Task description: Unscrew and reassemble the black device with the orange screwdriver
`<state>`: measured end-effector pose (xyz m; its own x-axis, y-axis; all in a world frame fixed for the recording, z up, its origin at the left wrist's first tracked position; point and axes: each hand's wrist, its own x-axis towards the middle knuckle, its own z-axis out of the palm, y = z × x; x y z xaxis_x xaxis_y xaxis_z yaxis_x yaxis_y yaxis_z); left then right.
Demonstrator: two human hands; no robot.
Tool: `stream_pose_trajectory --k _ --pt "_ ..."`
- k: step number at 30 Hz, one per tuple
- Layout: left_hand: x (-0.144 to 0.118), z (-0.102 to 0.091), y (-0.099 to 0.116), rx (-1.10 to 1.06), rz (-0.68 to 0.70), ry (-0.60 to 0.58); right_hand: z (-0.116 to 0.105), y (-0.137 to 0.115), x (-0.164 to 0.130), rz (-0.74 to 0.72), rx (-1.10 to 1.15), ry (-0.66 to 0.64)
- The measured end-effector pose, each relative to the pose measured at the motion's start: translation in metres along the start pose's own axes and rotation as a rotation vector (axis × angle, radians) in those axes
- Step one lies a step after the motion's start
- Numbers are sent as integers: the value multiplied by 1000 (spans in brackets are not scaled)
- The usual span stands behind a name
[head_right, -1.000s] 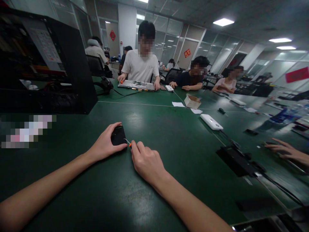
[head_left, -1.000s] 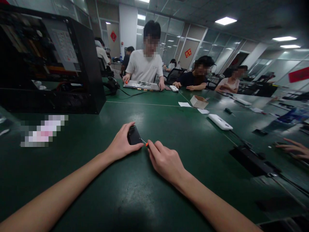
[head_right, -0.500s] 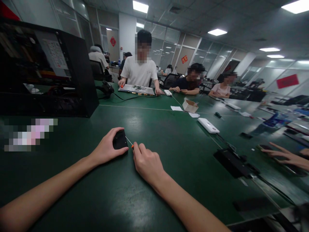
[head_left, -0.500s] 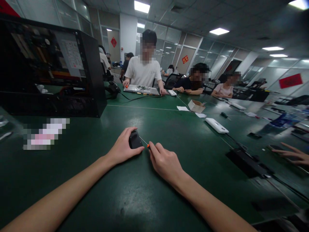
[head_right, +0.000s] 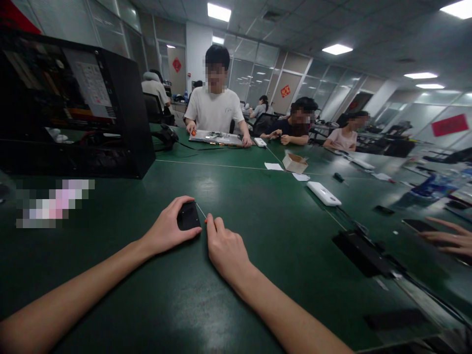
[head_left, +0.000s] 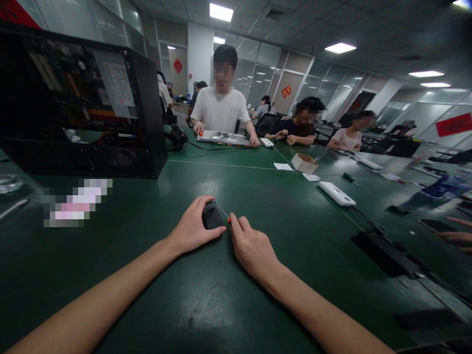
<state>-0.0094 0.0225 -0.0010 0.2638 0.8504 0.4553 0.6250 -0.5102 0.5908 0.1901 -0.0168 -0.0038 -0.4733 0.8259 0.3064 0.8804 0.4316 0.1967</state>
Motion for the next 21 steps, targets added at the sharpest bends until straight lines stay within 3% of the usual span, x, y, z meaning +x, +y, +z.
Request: stream_pose_trajectory --k 11,18,21 --pt "-1 -1 -1 -12 4 -1 -4 5 3 -8 35 2" --pt "-3 -2 -1 -14 12 -16 -6 13 -1 -34 81 108" --pt "-3 -3 -1 -9 18 -31 -5 11 3 -25 78 79"
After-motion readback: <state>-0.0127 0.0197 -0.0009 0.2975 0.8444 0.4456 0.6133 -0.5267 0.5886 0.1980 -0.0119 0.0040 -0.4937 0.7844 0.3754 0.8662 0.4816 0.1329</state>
